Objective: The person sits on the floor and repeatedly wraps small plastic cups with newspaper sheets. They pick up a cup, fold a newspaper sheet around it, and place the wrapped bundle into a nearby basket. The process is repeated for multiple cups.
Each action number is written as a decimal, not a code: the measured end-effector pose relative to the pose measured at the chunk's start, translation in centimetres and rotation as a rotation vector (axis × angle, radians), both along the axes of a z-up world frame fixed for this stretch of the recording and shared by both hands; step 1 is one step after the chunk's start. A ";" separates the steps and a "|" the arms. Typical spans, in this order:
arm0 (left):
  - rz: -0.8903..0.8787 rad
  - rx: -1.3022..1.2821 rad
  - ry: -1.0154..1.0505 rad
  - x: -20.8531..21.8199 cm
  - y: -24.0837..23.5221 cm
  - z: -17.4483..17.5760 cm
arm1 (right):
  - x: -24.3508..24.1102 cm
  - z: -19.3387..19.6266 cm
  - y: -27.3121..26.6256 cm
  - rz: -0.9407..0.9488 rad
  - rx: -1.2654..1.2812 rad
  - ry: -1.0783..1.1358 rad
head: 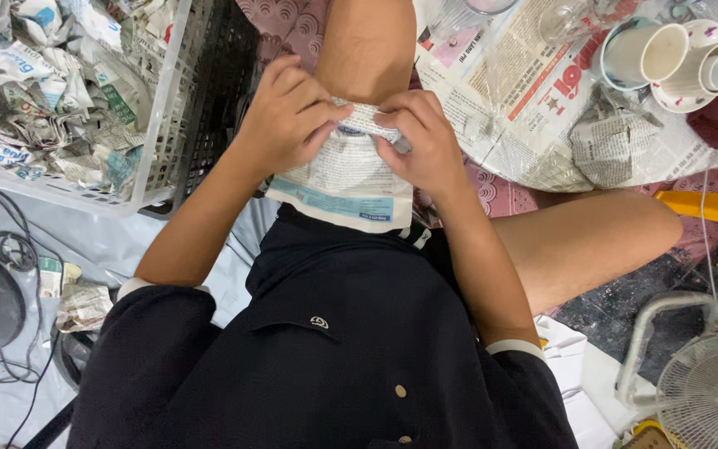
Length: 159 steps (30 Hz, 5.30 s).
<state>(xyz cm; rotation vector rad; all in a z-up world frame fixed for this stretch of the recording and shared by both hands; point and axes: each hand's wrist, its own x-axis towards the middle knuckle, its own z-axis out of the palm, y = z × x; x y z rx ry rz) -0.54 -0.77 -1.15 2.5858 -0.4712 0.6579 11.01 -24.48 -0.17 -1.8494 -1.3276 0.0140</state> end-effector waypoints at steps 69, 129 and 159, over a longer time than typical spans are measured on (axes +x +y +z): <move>0.239 -0.359 0.221 -11.3 -4.4 -5.4 | -8.4 -0.7 0.9 0.074 -0.338 0.221; -0.006 -0.503 0.163 -5.1 -9.3 1.1 | -7.2 -5.7 -7.4 -0.119 0.287 0.206; -0.174 -0.457 0.365 -2.5 -10.4 2.7 | -7.8 -7.4 -6.8 -0.148 0.563 0.345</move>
